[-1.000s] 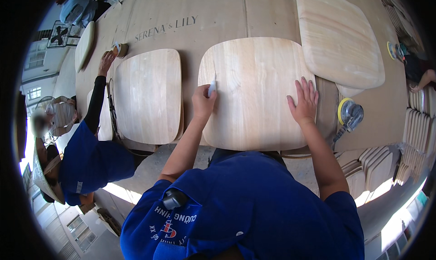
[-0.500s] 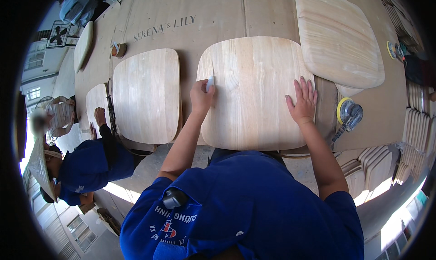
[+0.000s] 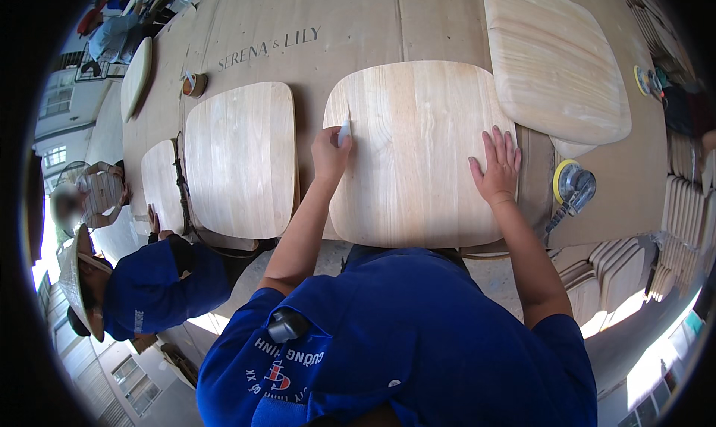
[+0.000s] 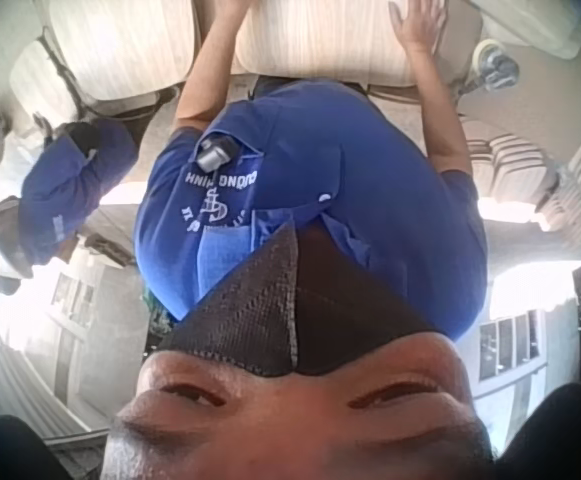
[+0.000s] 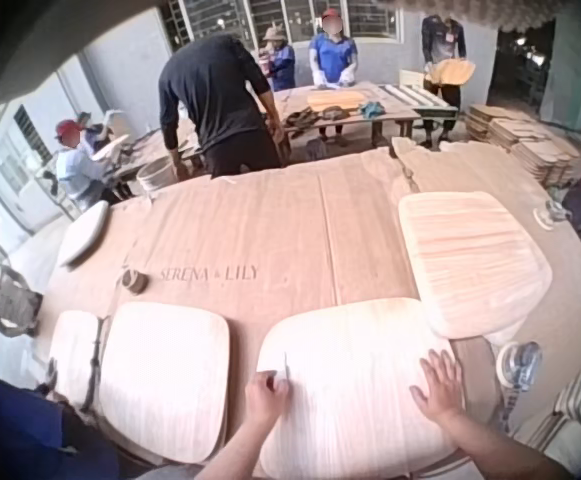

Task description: The person uses an orbital sander to smooth the surface of light-colored wooden pieces on a workbench. They flip and reposition the pieces, sanding both sides and edges, then stack the finished pieces.

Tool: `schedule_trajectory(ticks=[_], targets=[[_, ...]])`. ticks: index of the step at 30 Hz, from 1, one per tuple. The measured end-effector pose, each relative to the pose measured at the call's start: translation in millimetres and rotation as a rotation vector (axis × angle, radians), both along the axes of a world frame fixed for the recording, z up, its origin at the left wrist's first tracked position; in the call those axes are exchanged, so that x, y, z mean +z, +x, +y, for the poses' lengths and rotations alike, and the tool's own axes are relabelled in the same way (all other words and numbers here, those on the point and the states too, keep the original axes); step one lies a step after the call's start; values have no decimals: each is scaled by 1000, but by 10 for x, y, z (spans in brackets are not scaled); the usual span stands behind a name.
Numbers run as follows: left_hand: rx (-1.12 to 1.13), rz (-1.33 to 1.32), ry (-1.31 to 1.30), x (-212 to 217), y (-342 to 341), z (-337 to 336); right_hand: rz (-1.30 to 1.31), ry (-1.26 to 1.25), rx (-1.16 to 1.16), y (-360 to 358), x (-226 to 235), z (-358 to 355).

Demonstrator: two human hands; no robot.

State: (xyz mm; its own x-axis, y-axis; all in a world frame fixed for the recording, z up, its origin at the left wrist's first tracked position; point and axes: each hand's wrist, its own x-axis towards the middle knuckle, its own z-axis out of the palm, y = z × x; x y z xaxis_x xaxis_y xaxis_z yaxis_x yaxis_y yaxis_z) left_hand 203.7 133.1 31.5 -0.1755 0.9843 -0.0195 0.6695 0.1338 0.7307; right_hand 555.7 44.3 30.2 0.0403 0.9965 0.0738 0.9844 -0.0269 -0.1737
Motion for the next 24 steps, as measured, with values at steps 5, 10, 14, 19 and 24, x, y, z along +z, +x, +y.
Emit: schedule_trajectory(ticks=[5, 10, 14, 19, 24], targets=[[-14, -16, -63, 18, -32, -60, 5, 3, -1, -2, -3, -1], [-1, -21, -27, -21, 0, 67, 4, 13, 4, 2, -10, -7], [1, -39, -53, -8, -8, 71, -3, -2, -1, -1, -4, -4], [13, -48, -111, 31, -28, -64, 1, 6, -3, -10, 5, -2], [2, -26, -35, -17, 4, 72, 2, 6, -3, 0, -4, -11]])
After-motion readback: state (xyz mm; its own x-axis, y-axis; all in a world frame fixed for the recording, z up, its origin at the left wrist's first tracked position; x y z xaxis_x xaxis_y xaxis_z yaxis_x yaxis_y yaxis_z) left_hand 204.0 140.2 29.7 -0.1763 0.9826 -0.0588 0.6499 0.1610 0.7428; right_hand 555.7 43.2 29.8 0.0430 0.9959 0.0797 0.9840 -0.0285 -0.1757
